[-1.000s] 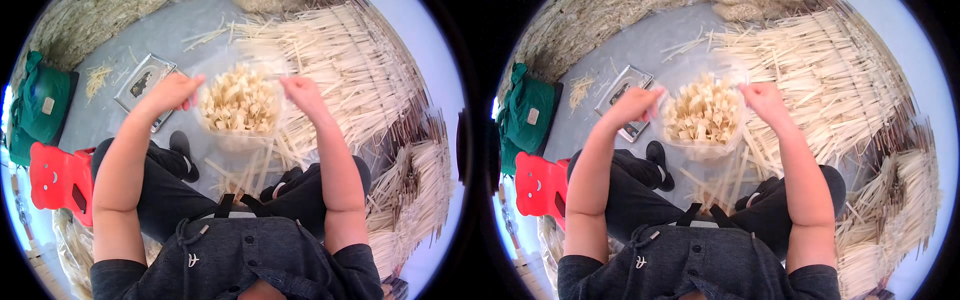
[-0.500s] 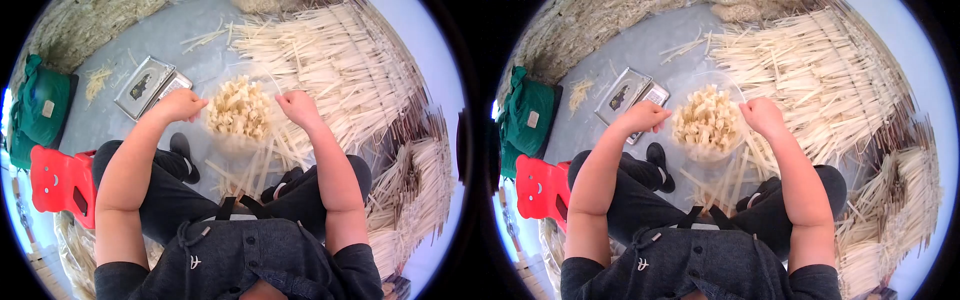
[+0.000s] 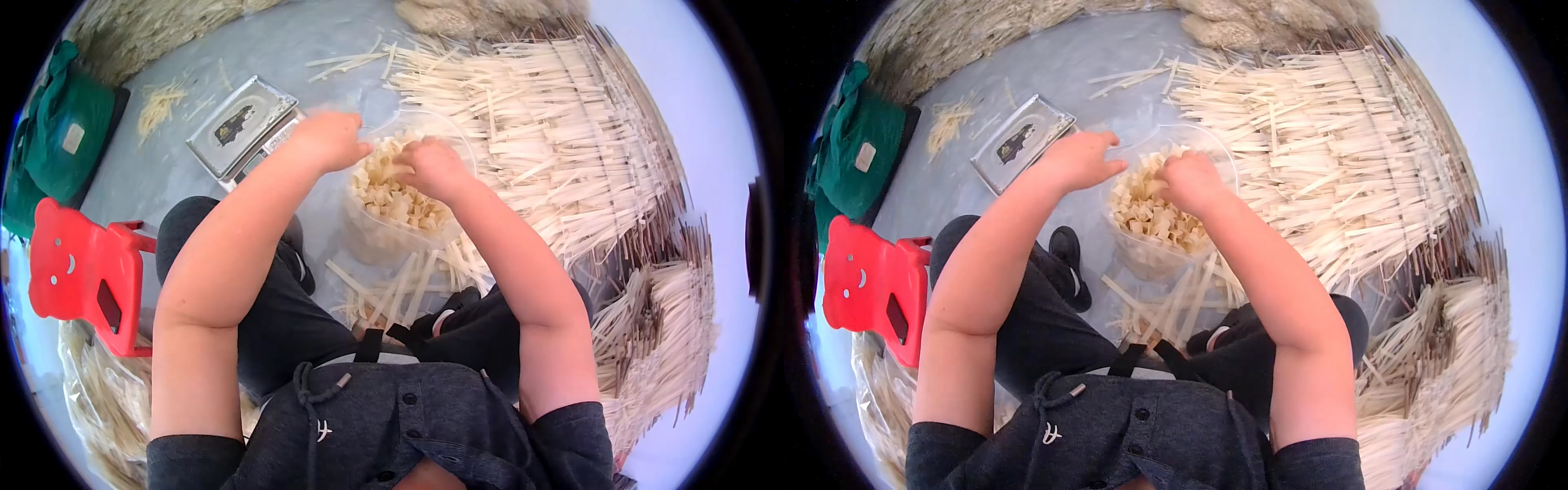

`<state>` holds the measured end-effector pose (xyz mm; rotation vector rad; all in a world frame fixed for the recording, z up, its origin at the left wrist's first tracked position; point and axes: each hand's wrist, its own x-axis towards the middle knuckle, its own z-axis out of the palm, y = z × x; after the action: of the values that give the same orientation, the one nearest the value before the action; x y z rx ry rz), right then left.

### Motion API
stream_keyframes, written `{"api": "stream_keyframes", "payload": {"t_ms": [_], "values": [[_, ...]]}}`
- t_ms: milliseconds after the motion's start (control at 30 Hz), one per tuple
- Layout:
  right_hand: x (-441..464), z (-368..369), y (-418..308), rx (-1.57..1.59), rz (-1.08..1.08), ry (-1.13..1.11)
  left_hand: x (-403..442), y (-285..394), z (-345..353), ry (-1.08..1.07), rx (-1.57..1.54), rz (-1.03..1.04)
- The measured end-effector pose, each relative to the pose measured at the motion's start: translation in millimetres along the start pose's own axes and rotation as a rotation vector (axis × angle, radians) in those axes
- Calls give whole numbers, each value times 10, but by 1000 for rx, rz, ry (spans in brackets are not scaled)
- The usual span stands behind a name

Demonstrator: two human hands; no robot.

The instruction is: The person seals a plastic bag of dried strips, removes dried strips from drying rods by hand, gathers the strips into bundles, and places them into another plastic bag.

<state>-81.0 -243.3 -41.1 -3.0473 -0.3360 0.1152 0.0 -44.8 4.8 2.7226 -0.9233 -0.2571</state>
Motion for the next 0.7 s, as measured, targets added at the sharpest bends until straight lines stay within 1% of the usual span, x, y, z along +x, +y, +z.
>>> {"api": "stream_keyframes", "payload": {"t_ms": [33,67,133,167,200,233,300,333,400,433,500,533,600,633,700], "values": [[52,38,7,-3,-8,-5,23,-16,43,-62,31,50],[107,70,20,7,-41,-18,76,-18,80,-59,23,40],[199,164,40,21,-81,-40,154,5,118,-195,-31,47],[234,219,55,52,-134,-20,163,-13,151,-198,-35,45],[250,244,56,84,-183,0,164,-16,186,-150,-100,46],[266,258,56,87,-179,-3,162,-17,210,-103,-163,48],[333,234,38,41,-256,-8,154,-34,201,-84,-207,44],[376,209,22,40,-261,-9,154,-59,186,-62,-252,35],[402,201,-47,56,-120,-53,158,-84,172,-87,-316,1],[391,223,-59,62,-118,-55,165,-83,172,-111,-376,-17],[394,172,-49,-61,-190,-192,175,-109,159,-113,-413,-13],[396,138,-49,-69,-196,-194,178,-129,155,-112,-458,-21],[323,126,-86,-209,-361,-211,165,-129,166,-107,-434,5],[341,134,-52,-203,-361,-217,164,-115,171,-106,-403,38],[431,102,10,-240,-148,-322,177,-107,179,-98,-385,40]]}}
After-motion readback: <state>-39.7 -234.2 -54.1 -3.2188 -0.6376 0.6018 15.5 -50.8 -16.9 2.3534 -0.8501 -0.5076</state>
